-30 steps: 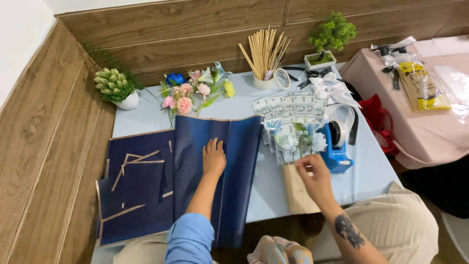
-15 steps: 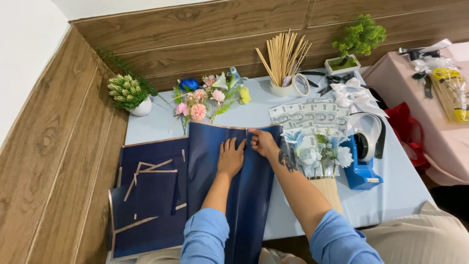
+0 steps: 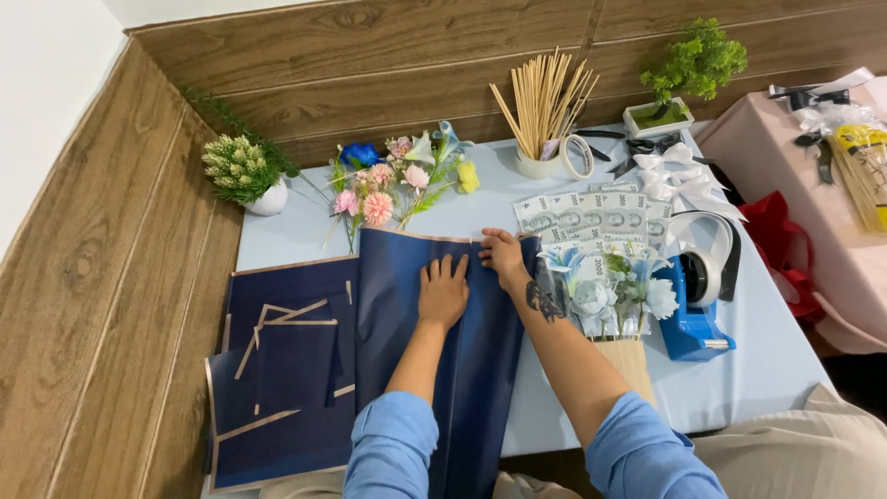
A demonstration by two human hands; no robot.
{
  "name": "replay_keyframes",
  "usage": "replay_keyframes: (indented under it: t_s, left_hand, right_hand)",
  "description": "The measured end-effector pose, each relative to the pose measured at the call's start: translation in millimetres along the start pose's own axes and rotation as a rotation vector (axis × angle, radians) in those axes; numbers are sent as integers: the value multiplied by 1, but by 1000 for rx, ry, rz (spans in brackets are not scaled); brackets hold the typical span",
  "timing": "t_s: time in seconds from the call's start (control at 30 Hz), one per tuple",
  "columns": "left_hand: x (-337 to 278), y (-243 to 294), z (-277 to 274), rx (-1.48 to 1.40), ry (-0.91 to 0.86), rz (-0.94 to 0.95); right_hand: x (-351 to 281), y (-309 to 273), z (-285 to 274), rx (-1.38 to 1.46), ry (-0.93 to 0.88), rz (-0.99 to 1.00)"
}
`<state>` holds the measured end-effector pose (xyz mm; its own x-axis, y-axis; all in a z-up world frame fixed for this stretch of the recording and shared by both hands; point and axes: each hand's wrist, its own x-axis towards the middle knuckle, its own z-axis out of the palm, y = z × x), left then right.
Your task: The person wraps a bouquet of artificial flowers and banknotes in blue paper. They fold the paper around the bouquet, secure it with tape, and adjust the wrapping to create a neat presentation.
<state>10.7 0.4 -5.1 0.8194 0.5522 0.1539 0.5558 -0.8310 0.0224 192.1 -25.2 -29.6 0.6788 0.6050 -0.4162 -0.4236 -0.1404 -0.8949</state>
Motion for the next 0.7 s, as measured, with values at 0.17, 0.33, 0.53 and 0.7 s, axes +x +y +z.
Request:
replay_keyframes:
  t_s: [0.17,0.33,0.53,0.7]
  left_hand:
    - [12,7,1,58,34,-49]
    - [14,10,-12,101,-7,-48]
    - [16,7,-3,73,-35,-29]
    - [13,6,-5,4,-36,-74]
  right_hand:
    - [22,9,2,-415,-146,-327]
    - [-5,-19,6,-737,-165,-435]
    - [30,10,-9,-338,66,-311]
    - [28,20,-4,-79,162,73]
